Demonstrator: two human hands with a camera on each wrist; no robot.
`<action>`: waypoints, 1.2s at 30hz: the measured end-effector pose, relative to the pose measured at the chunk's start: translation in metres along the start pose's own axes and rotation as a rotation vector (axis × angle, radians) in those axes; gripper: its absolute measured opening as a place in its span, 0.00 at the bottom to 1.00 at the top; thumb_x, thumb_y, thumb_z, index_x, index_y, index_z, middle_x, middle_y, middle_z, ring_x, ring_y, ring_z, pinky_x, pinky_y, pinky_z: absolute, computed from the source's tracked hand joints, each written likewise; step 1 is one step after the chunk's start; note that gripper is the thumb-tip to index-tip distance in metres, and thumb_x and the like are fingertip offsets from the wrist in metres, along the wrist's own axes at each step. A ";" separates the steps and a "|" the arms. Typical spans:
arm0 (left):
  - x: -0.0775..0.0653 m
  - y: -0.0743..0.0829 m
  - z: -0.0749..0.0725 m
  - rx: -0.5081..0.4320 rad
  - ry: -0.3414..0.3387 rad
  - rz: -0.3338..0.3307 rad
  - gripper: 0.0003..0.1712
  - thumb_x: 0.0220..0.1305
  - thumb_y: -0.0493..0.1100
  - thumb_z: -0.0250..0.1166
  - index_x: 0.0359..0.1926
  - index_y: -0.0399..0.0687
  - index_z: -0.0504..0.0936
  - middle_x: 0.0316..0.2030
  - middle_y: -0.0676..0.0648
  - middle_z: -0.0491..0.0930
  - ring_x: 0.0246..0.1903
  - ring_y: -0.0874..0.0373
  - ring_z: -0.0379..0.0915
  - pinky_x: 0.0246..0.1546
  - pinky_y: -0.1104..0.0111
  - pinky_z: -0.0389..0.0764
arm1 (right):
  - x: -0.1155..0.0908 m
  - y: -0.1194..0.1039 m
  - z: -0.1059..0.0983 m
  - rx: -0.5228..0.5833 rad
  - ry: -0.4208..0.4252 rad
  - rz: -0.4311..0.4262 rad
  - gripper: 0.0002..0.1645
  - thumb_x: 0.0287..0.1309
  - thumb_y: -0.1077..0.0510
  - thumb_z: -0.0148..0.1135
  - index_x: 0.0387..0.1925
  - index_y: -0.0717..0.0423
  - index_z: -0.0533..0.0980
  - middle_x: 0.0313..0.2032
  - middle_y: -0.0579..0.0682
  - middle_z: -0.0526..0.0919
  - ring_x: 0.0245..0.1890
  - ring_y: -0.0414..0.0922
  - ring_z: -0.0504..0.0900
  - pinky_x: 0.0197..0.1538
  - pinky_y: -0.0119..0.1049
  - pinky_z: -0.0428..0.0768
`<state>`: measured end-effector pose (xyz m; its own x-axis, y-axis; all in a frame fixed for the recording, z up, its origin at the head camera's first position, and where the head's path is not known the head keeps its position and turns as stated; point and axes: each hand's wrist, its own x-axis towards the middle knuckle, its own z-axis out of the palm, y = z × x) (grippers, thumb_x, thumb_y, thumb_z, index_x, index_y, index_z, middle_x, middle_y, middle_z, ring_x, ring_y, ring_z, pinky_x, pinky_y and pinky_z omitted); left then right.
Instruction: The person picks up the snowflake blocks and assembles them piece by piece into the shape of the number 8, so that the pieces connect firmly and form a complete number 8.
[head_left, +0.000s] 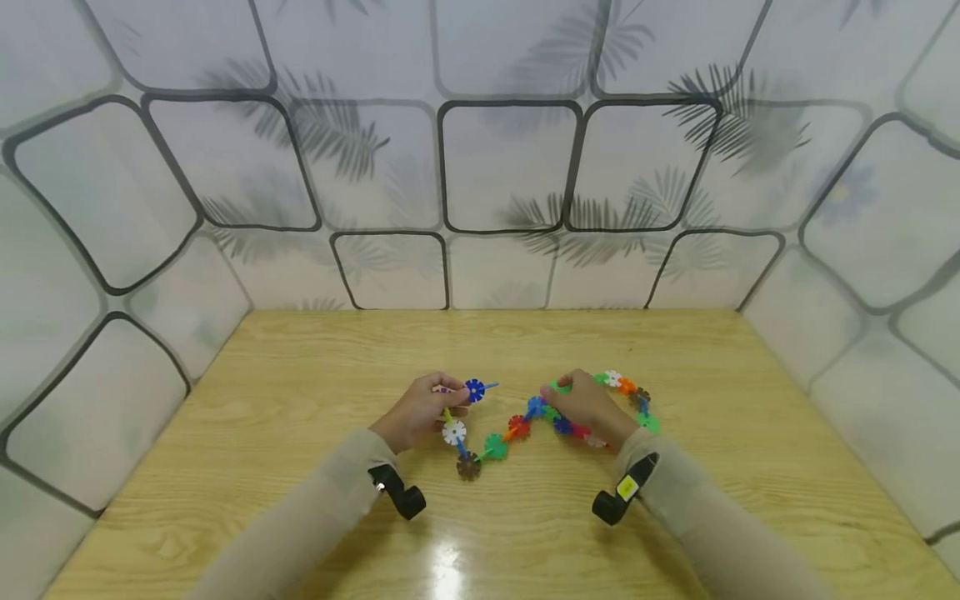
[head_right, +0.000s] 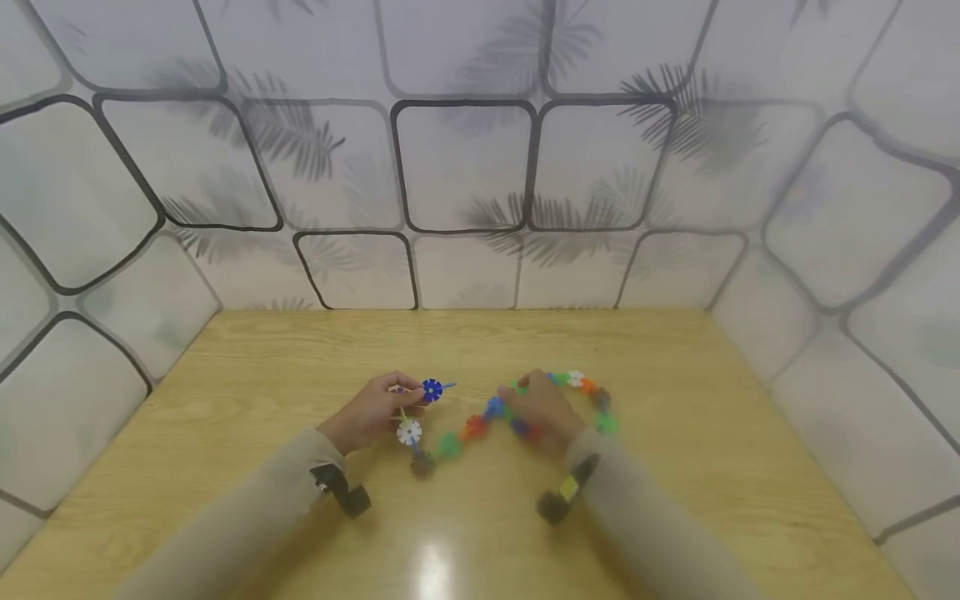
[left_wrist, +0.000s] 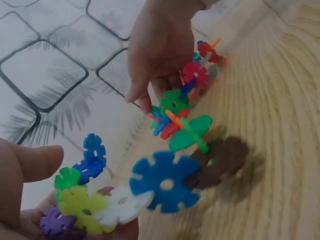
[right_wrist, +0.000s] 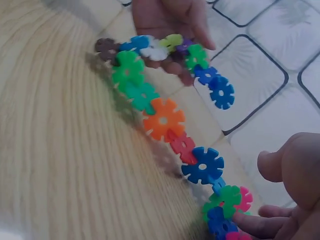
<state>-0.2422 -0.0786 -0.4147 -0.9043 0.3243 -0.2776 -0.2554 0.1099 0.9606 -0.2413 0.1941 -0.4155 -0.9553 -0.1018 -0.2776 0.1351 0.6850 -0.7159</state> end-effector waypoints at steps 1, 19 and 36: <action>0.000 0.000 0.001 0.010 -0.012 -0.008 0.08 0.72 0.39 0.56 0.46 0.38 0.72 0.42 0.38 0.79 0.40 0.52 0.77 0.29 0.67 0.72 | 0.002 0.000 0.001 0.042 0.004 0.014 0.33 0.69 0.42 0.53 0.58 0.66 0.65 0.55 0.63 0.71 0.52 0.57 0.74 0.53 0.53 0.74; -0.015 0.021 0.014 0.211 -0.060 0.160 0.13 0.70 0.40 0.59 0.51 0.39 0.80 0.38 0.39 0.79 0.36 0.41 0.74 0.31 0.64 0.80 | -0.024 -0.047 -0.015 -0.054 0.197 -0.384 0.17 0.63 0.59 0.63 0.51 0.58 0.72 0.40 0.54 0.86 0.32 0.47 0.83 0.28 0.37 0.75; -0.051 0.079 0.027 0.223 0.008 0.527 0.10 0.69 0.39 0.61 0.47 0.37 0.81 0.31 0.46 0.79 0.29 0.53 0.75 0.32 0.62 0.81 | -0.069 -0.121 -0.062 -0.401 0.448 -1.011 0.20 0.52 0.62 0.73 0.46 0.61 0.76 0.32 0.50 0.87 0.32 0.48 0.83 0.39 0.50 0.62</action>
<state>-0.2070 -0.0612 -0.3255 -0.8926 0.3822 0.2390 0.3083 0.1307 0.9423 -0.2077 0.1629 -0.2698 -0.5987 -0.5209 0.6084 -0.7533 0.6243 -0.2068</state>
